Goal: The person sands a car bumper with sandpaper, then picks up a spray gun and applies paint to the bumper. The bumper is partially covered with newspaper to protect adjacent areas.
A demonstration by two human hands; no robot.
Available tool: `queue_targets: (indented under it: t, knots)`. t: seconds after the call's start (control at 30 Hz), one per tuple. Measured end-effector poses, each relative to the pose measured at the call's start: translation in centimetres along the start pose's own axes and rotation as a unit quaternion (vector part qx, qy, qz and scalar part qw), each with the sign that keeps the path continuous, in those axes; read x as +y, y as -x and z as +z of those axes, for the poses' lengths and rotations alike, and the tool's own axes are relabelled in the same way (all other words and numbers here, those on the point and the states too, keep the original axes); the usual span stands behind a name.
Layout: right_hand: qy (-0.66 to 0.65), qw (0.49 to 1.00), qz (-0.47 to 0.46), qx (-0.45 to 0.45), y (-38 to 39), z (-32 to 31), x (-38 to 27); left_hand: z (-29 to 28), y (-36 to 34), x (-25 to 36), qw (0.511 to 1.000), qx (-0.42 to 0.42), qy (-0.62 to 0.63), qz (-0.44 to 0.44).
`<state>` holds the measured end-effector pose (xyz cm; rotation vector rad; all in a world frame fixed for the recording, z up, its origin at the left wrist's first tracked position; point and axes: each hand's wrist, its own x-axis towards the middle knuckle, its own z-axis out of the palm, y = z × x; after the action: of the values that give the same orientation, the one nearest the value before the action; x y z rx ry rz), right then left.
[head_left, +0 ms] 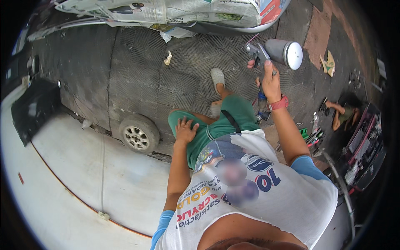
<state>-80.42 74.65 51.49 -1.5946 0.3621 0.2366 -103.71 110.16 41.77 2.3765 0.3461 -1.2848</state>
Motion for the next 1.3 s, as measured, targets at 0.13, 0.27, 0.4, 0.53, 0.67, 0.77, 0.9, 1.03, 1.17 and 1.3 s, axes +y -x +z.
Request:
queue_targets:
  t: [0.13,0.27,0.4,0.53,0.67,0.77,0.9,1.03,1.17,1.3]
  knots:
    - [-0.008,0.998,0.015,0.059,0.0,3.8,-0.5,-2.2,-1.1,-2.4,0.976,-0.148,-0.120,0.107]
    - [-0.005,0.990,0.006,0.141,0.9,8.0,-0.2,-1.7,-5.2,-9.0,0.931,-0.247,-0.218,0.156]
    - [0.027,0.979,-0.028,0.198,1.6,13.1,1.9,-8.1,-7.1,-15.9,0.900,-0.287,-0.204,0.256]
    - [0.043,0.962,-0.058,0.264,-0.7,17.4,4.4,-11.7,-4.6,-22.5,0.899,-0.347,-0.086,0.252]
    - [0.021,0.951,-0.086,0.297,-4.1,21.3,7.6,-12.1,-3.5,-30.7,0.853,-0.494,0.089,0.141]
    - [0.010,0.946,-0.081,0.313,-6.2,23.4,9.5,-12.2,-2.7,-34.6,0.824,-0.548,0.111,0.091]
    - [-0.028,0.961,-0.087,0.261,-6.9,26.2,11.3,-12.6,-4.5,-32.3,0.813,-0.576,-0.055,0.063]
    - [-0.057,0.981,-0.099,0.154,-5.4,28.3,12.9,-12.7,-9.1,-31.4,0.950,-0.264,-0.074,0.146]
    - [-0.117,0.976,-0.118,0.139,-6.0,27.4,15.4,-11.9,-19.0,-32.0,0.931,0.076,-0.194,0.300]
    - [-0.086,0.949,-0.141,0.267,-6.6,24.5,18.8,-11.5,-27.5,-30.6,0.907,0.185,-0.244,0.289]
